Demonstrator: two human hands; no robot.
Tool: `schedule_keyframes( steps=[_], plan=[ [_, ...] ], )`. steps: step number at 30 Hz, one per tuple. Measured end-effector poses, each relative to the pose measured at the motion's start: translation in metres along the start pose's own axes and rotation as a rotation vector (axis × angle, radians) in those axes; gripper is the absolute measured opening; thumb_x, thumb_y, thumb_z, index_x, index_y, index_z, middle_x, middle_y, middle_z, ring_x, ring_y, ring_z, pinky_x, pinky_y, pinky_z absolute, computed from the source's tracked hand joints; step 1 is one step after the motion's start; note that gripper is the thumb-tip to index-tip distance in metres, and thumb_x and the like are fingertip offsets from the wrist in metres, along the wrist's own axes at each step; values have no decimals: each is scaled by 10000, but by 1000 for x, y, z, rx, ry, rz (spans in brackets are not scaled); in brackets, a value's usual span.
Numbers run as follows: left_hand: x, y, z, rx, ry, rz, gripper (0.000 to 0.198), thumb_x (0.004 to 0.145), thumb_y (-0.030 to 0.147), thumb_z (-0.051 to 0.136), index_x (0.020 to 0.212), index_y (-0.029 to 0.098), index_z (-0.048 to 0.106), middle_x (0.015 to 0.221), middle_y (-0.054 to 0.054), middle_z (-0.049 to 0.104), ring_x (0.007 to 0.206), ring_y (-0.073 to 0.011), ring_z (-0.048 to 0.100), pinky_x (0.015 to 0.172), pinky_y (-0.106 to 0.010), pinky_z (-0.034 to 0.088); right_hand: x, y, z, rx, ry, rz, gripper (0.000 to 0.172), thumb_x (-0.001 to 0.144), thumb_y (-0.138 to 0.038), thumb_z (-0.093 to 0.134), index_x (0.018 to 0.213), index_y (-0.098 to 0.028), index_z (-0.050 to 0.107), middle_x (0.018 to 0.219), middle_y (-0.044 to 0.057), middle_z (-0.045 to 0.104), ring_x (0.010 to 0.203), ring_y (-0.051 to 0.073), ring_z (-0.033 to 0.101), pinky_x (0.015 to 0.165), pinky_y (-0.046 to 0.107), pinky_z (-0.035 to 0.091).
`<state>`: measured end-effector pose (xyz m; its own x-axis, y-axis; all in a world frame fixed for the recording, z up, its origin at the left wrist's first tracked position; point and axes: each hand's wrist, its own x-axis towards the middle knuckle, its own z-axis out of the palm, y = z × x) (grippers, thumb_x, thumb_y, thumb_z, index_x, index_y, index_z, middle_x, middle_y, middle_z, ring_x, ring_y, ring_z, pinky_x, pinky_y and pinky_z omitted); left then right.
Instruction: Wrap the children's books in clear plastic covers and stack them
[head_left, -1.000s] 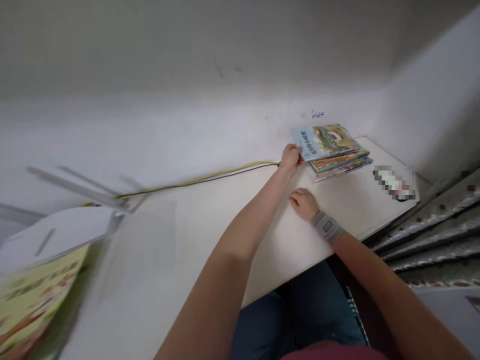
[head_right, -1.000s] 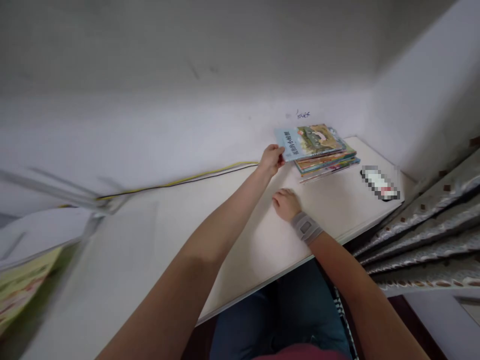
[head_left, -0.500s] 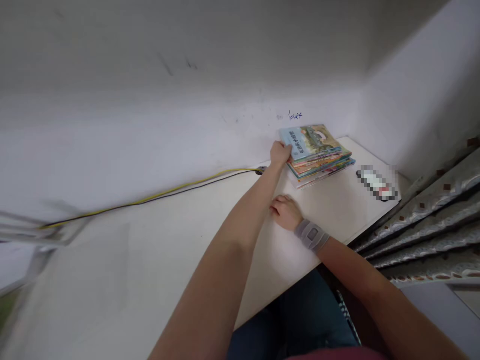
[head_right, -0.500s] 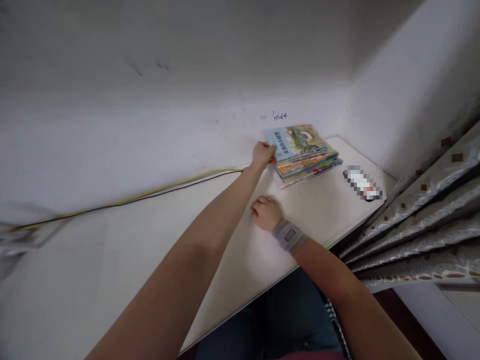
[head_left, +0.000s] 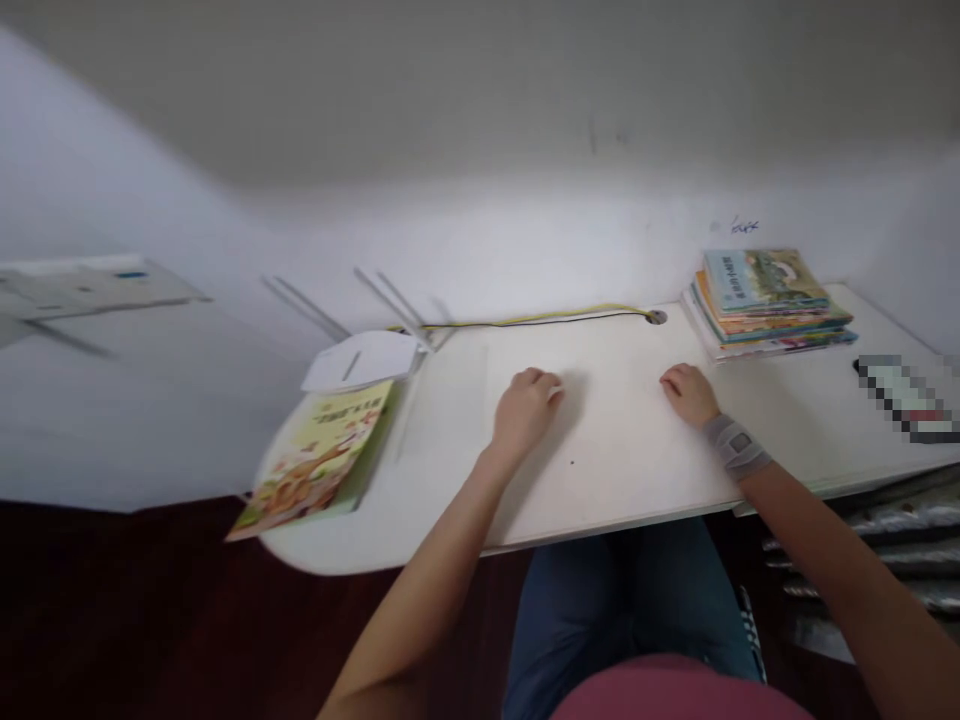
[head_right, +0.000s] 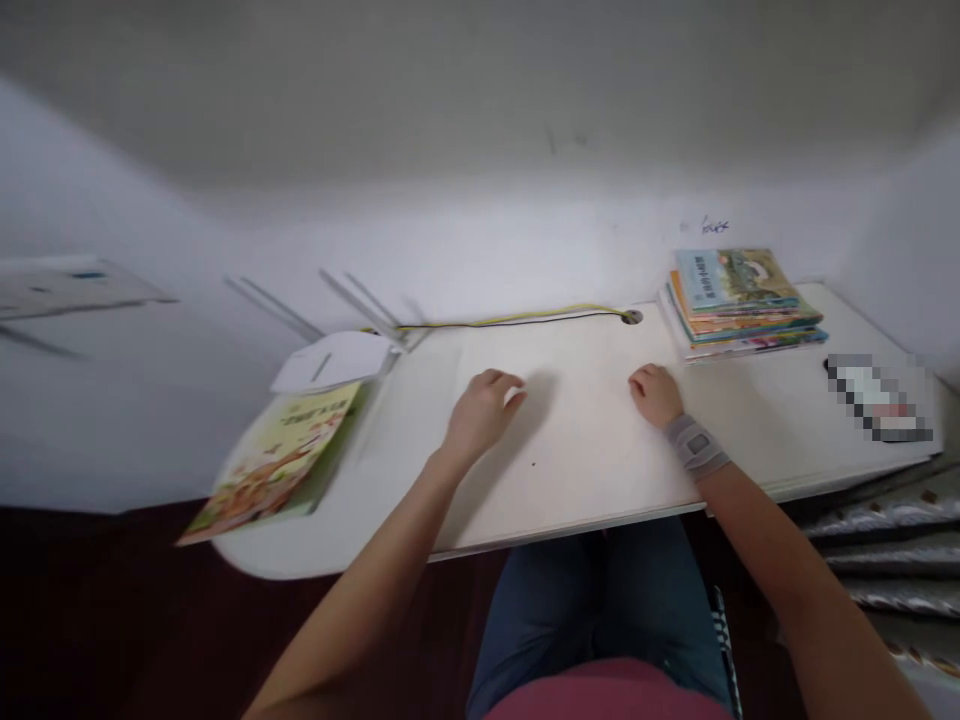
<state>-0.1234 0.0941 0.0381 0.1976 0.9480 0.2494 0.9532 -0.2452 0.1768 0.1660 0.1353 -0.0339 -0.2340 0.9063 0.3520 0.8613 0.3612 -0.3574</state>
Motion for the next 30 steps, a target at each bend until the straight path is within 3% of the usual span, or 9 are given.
schedule_keyframes(
  steps=[3,6,11,15,20,22,25,27,30],
  plan=[
    [-43,-54,1,159,23,-305,380,846,296,504,1182,126,558,1182,-185,540,1105,-330,500,880,-419,445,-2,2,1,-5,2,-3,204,841,-177,467,861,-167,670,929,91,645,887,211,542,833,327,398],
    [-64,-82,7,161,-18,-430,458,852,365,497,1238,118,508,1199,-191,526,1114,-338,499,873,-424,447,-4,2,2,-14,2,-7,215,831,-185,463,873,-161,672,936,104,648,899,221,553,832,338,405],
    [-70,-93,14,87,13,-447,431,841,365,504,1177,97,536,1138,-192,558,1068,-312,535,892,-407,432,-8,4,-1,-36,-10,-31,246,823,-193,447,913,-155,672,992,122,654,919,240,570,852,377,426],
    [-68,-93,3,20,18,-479,297,858,288,435,1042,114,591,1067,-177,604,960,-271,600,848,-368,449,-14,-11,-4,-50,-30,-55,270,822,-193,440,965,-138,662,1027,148,646,968,260,574,884,410,439],
    [-65,-65,-22,-29,-19,-579,245,875,303,390,916,167,589,834,-134,681,847,-287,648,742,-387,467,-37,-95,5,72,-28,-195,408,868,-286,447,1219,-95,532,1185,191,590,1132,290,522,988,452,402],
    [-63,-42,-30,-242,30,-517,206,869,325,418,847,187,569,741,-83,683,778,-242,659,743,-361,475,-46,-139,14,161,-22,-207,603,853,-392,512,1351,-78,385,1306,217,510,1220,314,459,1033,474,363],
    [-64,0,-41,-778,102,-377,215,853,390,460,779,197,520,680,-29,669,671,-176,654,701,-313,505,-55,-189,26,291,25,-137,925,770,-484,625,1448,-69,150,1444,248,341,1314,341,352,1071,490,320],
    [-69,24,-49,-1070,142,-295,247,841,433,485,775,197,515,710,-29,671,674,-163,654,693,-307,522,-55,-203,28,366,110,-69,971,772,-475,624,1459,-69,71,1471,246,287,1347,333,303,1083,482,309],
    [-82,41,-60,-1193,272,-232,250,833,440,515,761,202,534,726,-21,658,715,-155,644,736,-304,520,-52,-190,19,401,303,28,717,882,-373,463,1459,-109,127,1439,204,351,1333,283,338,1068,467,330]
  ],
)
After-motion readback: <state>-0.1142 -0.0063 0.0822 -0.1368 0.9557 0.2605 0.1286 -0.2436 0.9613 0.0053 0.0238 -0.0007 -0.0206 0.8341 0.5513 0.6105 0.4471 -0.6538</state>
